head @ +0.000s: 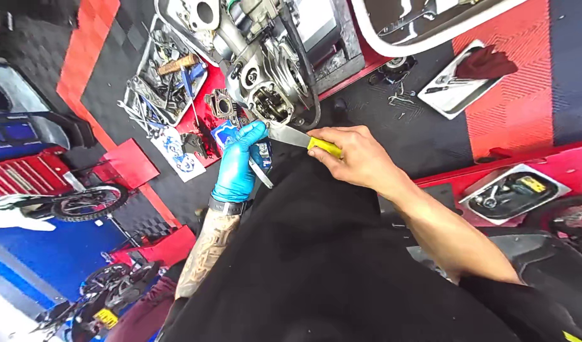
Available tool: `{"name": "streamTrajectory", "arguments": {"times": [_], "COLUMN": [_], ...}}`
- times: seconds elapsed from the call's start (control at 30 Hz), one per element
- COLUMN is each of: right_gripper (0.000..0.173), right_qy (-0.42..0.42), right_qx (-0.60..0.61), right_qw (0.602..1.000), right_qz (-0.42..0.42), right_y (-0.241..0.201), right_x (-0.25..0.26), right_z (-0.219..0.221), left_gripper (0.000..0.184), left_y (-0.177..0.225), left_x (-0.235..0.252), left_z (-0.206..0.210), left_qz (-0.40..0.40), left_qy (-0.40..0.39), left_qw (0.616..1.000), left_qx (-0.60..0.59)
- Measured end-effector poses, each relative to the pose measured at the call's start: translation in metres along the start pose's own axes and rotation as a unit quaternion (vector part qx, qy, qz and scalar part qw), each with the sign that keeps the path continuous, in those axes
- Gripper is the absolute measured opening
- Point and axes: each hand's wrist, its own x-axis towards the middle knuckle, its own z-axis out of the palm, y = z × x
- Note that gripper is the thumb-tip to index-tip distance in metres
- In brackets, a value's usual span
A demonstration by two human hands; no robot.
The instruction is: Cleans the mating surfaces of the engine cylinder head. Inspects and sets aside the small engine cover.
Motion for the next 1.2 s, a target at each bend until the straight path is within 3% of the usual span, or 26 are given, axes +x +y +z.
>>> {"name": "streamTrajectory", "arguments": {"times": [0.13, 0.3, 0.53, 0.7, 1.03, 1.2], "right_gripper": [0.024, 0.030, 0.033, 0.033, 0.033, 0.033], "right_qy": [-0.012, 0.008, 0.039, 0.047, 0.053, 0.056], "right_qx": [0.006, -0.050, -0.097, -0.107, -0.139, -0.121], "right_qw": [1.000, 0.996, 0.988, 0.986, 0.979, 0.984], "right_qz": [-0.015, -0.077, -0.114, -0.120, -0.138, -0.118], "right_y": [0.001, 0.007, 0.017, 0.016, 0.023, 0.021], "right_x": [0.005, 0.006, 0.001, 0.000, 0.003, -0.001], "right_z": [-0.006, -0.005, 0.006, 0.008, 0.008, 0.012], "left_gripper": [0.018, 0.011, 0.016, 0.016, 0.013, 0.016], "left_y": [0.003, 0.001, 0.003, 0.002, -0.019, -0.016], "left_x": [0.005, 0.008, 0.004, 0.009, 0.015, 0.007], "left_z": [-0.002, -0.004, 0.002, 0.003, 0.011, 0.014], "left_qz": [-0.042, -0.016, 0.048, 0.020, 0.155, 0.137], "left_qy": [-0.019, -0.052, 0.038, 0.023, 0.063, 0.098], "left_qw": [0.999, 0.999, 0.991, 0.996, 0.983, 0.980], "left_qx": [-0.023, 0.002, 0.122, 0.088, 0.070, 0.102]}}
